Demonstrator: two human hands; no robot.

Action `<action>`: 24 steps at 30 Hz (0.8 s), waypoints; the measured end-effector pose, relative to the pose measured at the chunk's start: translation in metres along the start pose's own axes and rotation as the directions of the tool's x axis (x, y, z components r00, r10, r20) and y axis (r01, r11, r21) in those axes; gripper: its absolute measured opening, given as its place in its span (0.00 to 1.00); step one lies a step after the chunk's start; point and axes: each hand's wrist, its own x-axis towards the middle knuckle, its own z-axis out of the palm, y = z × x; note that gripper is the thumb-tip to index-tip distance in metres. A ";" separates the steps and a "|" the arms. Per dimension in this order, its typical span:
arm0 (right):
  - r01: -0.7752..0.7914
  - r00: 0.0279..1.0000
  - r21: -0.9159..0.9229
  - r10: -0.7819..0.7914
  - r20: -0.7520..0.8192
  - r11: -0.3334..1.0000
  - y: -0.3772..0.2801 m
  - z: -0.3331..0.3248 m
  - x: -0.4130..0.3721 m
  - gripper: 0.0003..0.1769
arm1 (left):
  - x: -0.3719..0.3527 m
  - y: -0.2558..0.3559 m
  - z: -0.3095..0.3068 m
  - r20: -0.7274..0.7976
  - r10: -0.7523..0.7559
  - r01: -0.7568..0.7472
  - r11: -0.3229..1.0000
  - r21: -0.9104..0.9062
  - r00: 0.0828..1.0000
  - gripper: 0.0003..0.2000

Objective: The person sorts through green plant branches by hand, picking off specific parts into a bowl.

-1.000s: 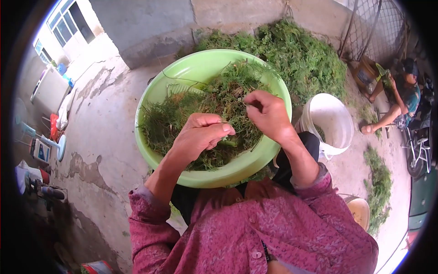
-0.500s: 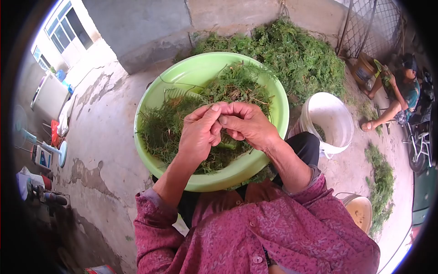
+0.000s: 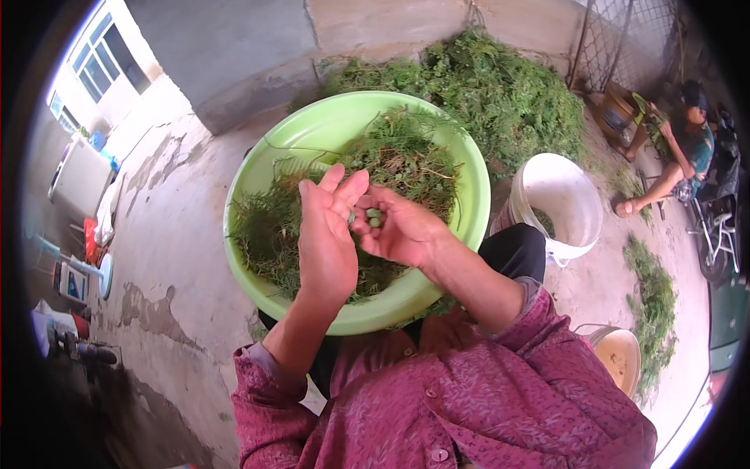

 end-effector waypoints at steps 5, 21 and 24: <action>-0.095 0.995 0.110 0.099 -0.024 0.989 0.000 -0.001 -0.002 0.12 | -0.008 -0.001 0.003 0.158 0.058 -0.075 0.992 0.100 0.986 0.38; 0.517 0.849 -0.158 -0.527 -0.025 0.841 -0.119 -0.032 -0.064 0.08 | 0.010 0.064 -0.067 0.011 0.241 -0.221 0.909 -0.354 0.971 0.33; 0.676 0.314 -0.665 -0.941 -0.129 0.317 -0.185 -0.076 -0.104 0.08 | 0.010 0.095 -0.089 -0.306 0.206 -0.301 0.903 -0.307 0.930 0.33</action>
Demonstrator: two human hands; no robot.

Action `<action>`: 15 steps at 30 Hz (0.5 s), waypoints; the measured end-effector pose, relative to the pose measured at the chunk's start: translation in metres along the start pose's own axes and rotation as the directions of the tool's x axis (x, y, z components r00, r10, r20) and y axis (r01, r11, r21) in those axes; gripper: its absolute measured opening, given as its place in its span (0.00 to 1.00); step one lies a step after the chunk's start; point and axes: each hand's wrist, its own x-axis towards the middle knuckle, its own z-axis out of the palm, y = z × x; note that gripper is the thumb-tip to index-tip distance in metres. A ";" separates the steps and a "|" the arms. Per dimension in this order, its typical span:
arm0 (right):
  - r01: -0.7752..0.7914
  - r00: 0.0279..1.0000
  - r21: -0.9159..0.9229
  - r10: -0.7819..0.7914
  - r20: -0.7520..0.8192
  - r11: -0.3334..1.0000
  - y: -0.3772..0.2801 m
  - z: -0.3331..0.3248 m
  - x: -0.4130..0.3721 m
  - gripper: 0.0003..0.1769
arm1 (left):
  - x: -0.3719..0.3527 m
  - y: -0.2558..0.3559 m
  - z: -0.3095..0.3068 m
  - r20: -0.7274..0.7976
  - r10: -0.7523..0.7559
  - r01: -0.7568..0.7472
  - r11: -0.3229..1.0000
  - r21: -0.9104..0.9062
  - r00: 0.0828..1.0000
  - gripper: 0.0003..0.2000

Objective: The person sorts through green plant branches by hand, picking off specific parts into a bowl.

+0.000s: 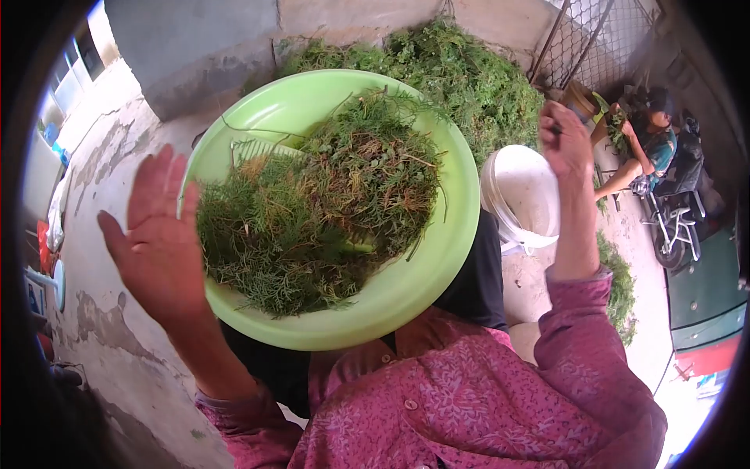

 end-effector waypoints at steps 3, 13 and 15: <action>0.101 0.961 -0.995 -0.261 0.094 0.015 0.025 -0.080 0.045 0.26 | 0.012 0.010 -0.023 -0.157 0.062 -0.057 0.998 0.040 0.986 0.32; 0.636 0.716 -0.726 0.153 0.682 0.261 0.034 0.103 -0.034 0.27 | 0.050 0.002 -0.079 0.341 -0.105 0.070 0.991 0.113 0.934 0.22; 0.755 0.543 -0.611 0.294 0.786 0.238 0.056 0.142 -0.057 0.29 | 0.056 0.001 -0.088 0.322 -0.096 0.056 0.990 0.133 0.942 0.21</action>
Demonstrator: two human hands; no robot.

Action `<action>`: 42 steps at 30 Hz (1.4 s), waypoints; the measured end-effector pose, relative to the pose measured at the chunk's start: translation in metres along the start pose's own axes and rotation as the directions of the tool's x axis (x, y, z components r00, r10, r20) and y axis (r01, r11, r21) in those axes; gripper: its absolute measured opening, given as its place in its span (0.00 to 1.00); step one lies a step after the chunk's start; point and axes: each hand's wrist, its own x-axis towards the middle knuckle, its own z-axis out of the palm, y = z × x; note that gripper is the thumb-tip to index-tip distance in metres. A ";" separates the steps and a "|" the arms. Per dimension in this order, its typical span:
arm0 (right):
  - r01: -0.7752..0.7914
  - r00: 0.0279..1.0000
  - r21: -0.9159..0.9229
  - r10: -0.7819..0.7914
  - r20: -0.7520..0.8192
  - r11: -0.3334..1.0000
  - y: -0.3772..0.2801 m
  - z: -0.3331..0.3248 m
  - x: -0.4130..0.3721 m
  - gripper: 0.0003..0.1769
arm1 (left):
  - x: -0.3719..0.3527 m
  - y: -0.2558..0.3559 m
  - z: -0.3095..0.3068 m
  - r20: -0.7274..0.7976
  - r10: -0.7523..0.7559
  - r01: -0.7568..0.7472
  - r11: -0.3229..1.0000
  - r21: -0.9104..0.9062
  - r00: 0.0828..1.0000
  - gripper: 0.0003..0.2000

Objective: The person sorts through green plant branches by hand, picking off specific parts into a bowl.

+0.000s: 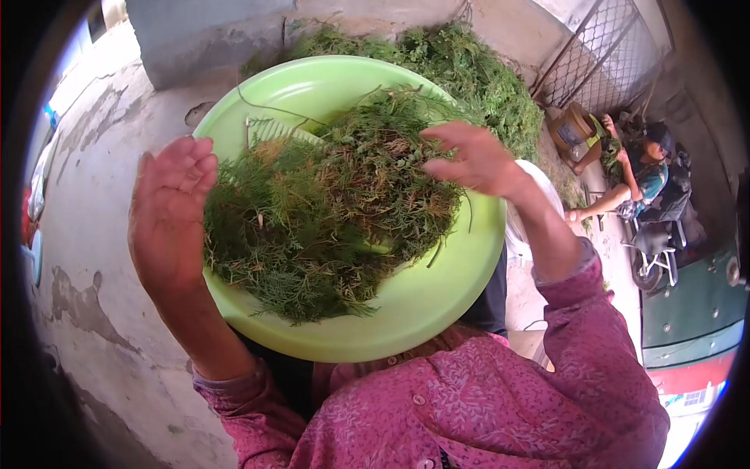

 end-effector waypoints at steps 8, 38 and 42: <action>0.204 0.978 -0.043 -0.202 0.051 0.978 -0.025 0.068 0.103 0.22 | 0.004 0.005 -0.006 -0.177 0.060 -0.051 0.997 0.058 0.982 0.17; 0.097 0.950 -0.125 -0.054 0.307 0.987 -0.040 0.103 0.134 0.19 | -0.005 -0.014 -0.018 -0.107 -0.102 0.134 0.928 0.347 0.989 0.12; 0.087 0.955 0.118 -0.117 0.274 0.989 -0.064 0.098 0.123 0.16 | -0.004 -0.017 -0.020 -0.074 -0.104 0.124 0.923 0.365 0.992 0.12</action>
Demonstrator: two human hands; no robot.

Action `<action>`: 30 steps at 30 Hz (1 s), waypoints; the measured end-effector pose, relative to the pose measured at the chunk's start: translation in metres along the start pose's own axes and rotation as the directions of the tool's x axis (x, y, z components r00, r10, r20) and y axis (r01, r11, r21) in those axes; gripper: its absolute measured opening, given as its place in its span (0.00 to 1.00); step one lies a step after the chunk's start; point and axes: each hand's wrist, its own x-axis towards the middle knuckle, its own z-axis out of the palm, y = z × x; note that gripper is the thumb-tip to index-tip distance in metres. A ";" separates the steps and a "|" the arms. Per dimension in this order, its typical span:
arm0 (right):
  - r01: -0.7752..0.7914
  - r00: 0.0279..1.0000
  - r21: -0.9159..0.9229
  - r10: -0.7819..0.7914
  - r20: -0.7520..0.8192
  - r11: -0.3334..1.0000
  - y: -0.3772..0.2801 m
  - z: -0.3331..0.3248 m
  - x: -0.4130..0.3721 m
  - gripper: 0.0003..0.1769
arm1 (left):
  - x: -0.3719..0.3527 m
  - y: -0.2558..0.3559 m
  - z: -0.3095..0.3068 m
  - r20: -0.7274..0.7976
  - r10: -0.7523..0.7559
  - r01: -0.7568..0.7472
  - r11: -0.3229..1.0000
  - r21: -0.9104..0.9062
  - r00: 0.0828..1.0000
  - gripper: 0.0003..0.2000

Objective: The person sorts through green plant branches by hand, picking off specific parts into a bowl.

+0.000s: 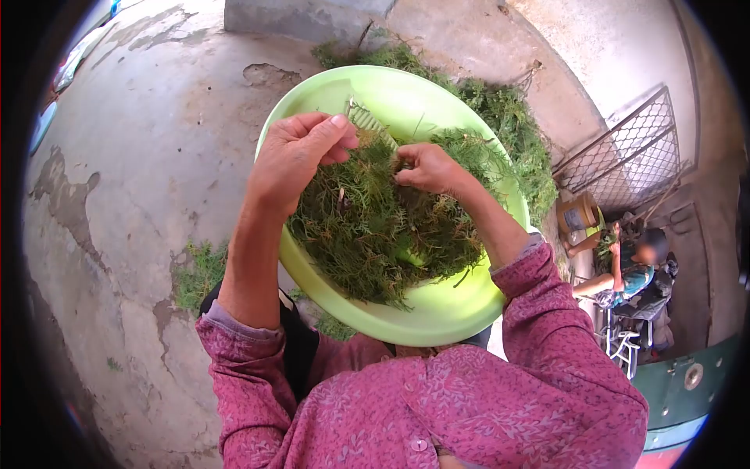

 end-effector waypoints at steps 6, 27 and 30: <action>-0.184 0.978 0.483 0.110 0.176 0.856 -0.015 -0.008 0.001 0.11 | -0.007 0.004 0.005 -0.028 0.004 -0.003 1.000 0.031 1.000 0.13; 0.083 0.993 -0.233 -0.101 -0.064 0.969 -0.033 0.025 -0.027 0.08 | -0.026 -0.005 -0.003 0.079 -0.053 0.032 0.969 0.245 0.995 0.12; 0.119 0.973 -0.232 -0.160 -0.164 0.965 -0.032 0.029 -0.032 0.09 | -0.027 -0.006 -0.001 0.071 -0.061 0.043 0.973 0.227 0.996 0.12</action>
